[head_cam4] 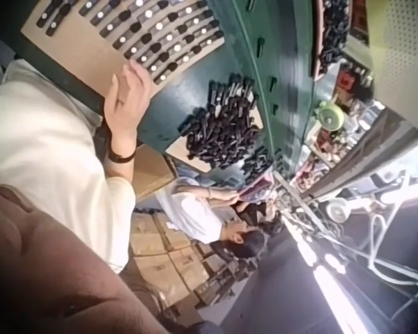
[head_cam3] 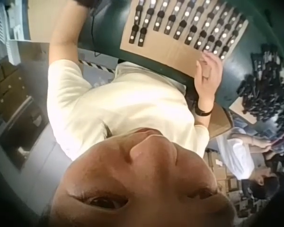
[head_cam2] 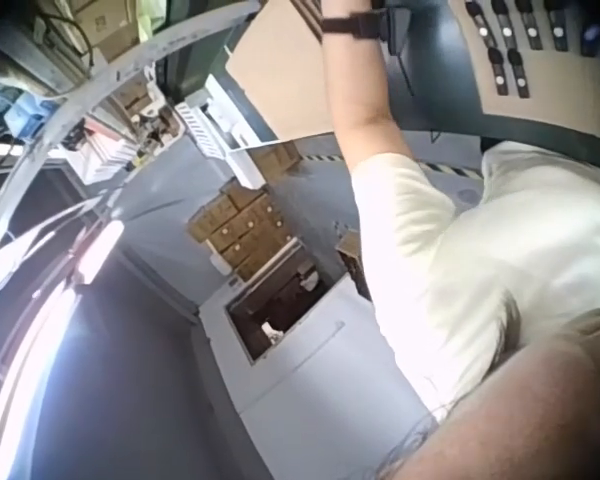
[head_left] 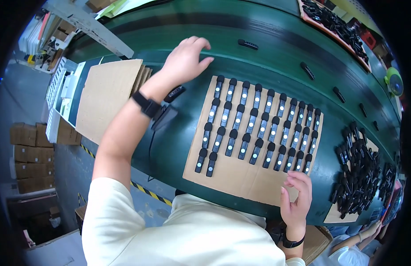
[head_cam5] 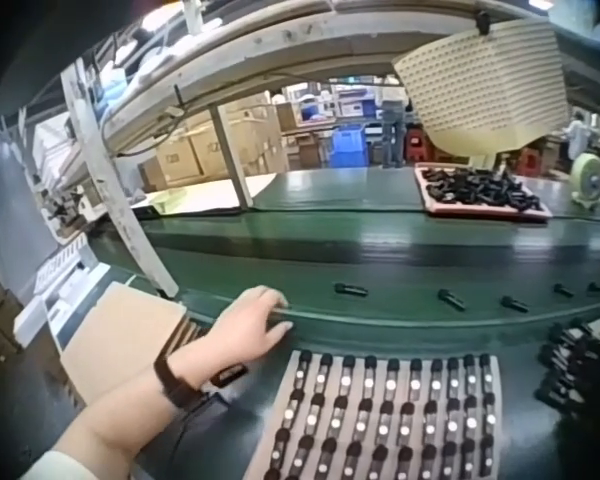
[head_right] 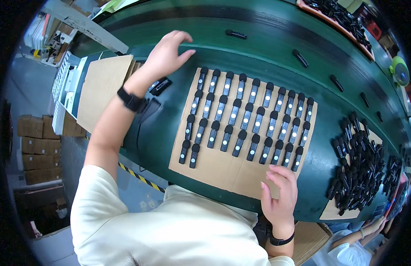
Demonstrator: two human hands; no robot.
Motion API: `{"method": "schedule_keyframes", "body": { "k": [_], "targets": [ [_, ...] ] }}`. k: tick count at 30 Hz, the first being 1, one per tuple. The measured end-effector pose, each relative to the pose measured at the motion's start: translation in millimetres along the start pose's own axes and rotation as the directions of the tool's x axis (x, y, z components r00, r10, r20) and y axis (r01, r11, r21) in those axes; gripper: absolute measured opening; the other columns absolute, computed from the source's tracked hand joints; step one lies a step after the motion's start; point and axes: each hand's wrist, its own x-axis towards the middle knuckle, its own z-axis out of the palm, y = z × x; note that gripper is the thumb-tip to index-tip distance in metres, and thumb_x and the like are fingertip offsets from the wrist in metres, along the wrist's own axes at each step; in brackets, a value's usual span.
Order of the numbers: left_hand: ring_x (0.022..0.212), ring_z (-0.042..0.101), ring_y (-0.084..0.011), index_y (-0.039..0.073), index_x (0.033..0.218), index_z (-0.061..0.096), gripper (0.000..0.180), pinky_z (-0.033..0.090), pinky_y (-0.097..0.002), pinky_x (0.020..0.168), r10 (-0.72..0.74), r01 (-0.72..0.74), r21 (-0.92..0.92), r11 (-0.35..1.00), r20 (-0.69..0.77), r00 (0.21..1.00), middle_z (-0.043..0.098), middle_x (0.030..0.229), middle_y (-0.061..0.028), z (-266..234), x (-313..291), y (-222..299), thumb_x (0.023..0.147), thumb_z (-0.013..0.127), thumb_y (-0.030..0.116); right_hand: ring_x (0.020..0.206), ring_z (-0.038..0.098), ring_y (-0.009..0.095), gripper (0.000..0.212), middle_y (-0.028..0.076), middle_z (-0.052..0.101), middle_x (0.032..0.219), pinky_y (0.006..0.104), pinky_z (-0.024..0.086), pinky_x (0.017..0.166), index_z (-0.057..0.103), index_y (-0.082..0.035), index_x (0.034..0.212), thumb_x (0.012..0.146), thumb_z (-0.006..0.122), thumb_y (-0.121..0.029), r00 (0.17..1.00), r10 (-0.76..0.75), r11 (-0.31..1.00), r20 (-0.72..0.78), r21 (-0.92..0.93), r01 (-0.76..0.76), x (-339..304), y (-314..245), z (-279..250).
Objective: Assembling small black plastic components by placing them into a structured cardboard jig on a conveyor belt.
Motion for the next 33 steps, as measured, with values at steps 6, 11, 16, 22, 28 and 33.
{"method": "schedule_keyframes", "body": {
  "k": [6, 11, 16, 22, 28, 33],
  "targets": [
    [0.108, 0.059, -0.0325, 0.009, 0.115, 0.061, 0.033, 0.049, -0.0409, 0.093, 0.085, -0.071, -0.081, 0.994, 0.183, 0.979, 0.063, 0.11, -0.0136, 58.3, 80.0, -30.6, 0.087, 0.068, 0.024, 0.084, 0.06, 0.02, 0.031, 0.016, 0.058, 0.115, 0.0289, 0.05, 0.074, 0.057, -0.001, 0.111, 0.081, 0.062, 0.007, 0.999, 0.046, 0.999, 0.001, -0.013, -0.046, 3.5, 0.2, -2.4],
    [0.105, 0.061, -0.0294, 0.007, 0.114, 0.064, 0.029, 0.05, -0.0378, 0.091, 0.031, -0.009, -0.09, 0.996, 0.251, 0.967, 0.064, 0.108, -0.0128, 95.5, 102.3, -37.2, 0.089, 0.068, 0.021, 0.084, 0.06, 0.02, 0.031, 0.016, 0.059, 0.113, 0.0288, 0.051, 0.074, 0.057, -0.001, 0.109, 0.08, 0.063, 0.008, 0.996, 0.088, 0.996, 0.014, -0.029, -0.087, 4.4, 3.6, -3.8],
    [0.094, 0.065, -0.0246, 0.006, 0.111, 0.067, 0.025, 0.052, -0.0346, 0.086, 0.006, 0.023, -0.124, 0.992, 0.228, 0.974, 0.068, 0.1, -0.0111, 92.4, 100.8, -43.2, 0.09, 0.067, 0.019, 0.083, 0.061, 0.021, 0.031, 0.016, 0.059, 0.113, 0.029, 0.051, 0.074, 0.057, 0.0, 0.109, 0.079, 0.064, 0.008, 0.997, 0.076, 0.997, 0.031, -0.029, -0.075, 11.3, 3.1, -2.7],
    [0.083, 0.066, -0.0192, 0.002, 0.104, 0.068, 0.022, 0.053, -0.0295, 0.078, -0.154, 0.225, -0.566, 0.793, 0.171, 0.973, 0.07, 0.09, -0.0095, 32.7, 45.4, 15.3, 0.085, 0.07, 0.014, 0.091, 0.061, 0.023, 0.032, 0.017, 0.059, 0.116, 0.0306, 0.051, 0.079, 0.057, -0.001, 0.109, 0.079, 0.065, 0.006, 0.999, 0.01, 1.0, 0.044, 0.002, -0.01, 24.0, -2.0, 0.3],
    [0.084, 0.066, -0.0215, 0.003, 0.103, 0.069, 0.024, 0.052, -0.0312, 0.076, 0.062, 0.027, -0.749, 0.662, 0.091, 0.994, 0.068, 0.093, -0.0109, -46.6, -80.0, 108.2, 0.08, 0.075, 0.007, 0.103, 0.059, 0.028, 0.034, 0.019, 0.059, 0.117, 0.0348, 0.05, 0.085, 0.058, -0.001, 0.111, 0.078, 0.069, 0.002, 0.998, -0.069, 0.992, -0.003, 0.109, 0.069, 50.2, -24.9, 15.5],
    [0.083, 0.066, -0.0246, 0.001, 0.101, 0.068, 0.027, 0.052, -0.0333, 0.073, 0.064, 0.046, -0.869, 0.494, 0.089, 0.994, 0.068, 0.093, -0.0106, -57.7, -124.8, 147.4, 0.076, 0.077, 0.004, 0.095, 0.061, 0.029, 0.036, 0.018, 0.063, 0.108, 0.0357, 0.049, 0.081, 0.06, 0.0, 0.11, 0.077, 0.073, 0.001, 0.998, -0.061, 0.951, -0.006, 0.302, 0.06, 60.5, -40.0, 35.7]
  ]
}}
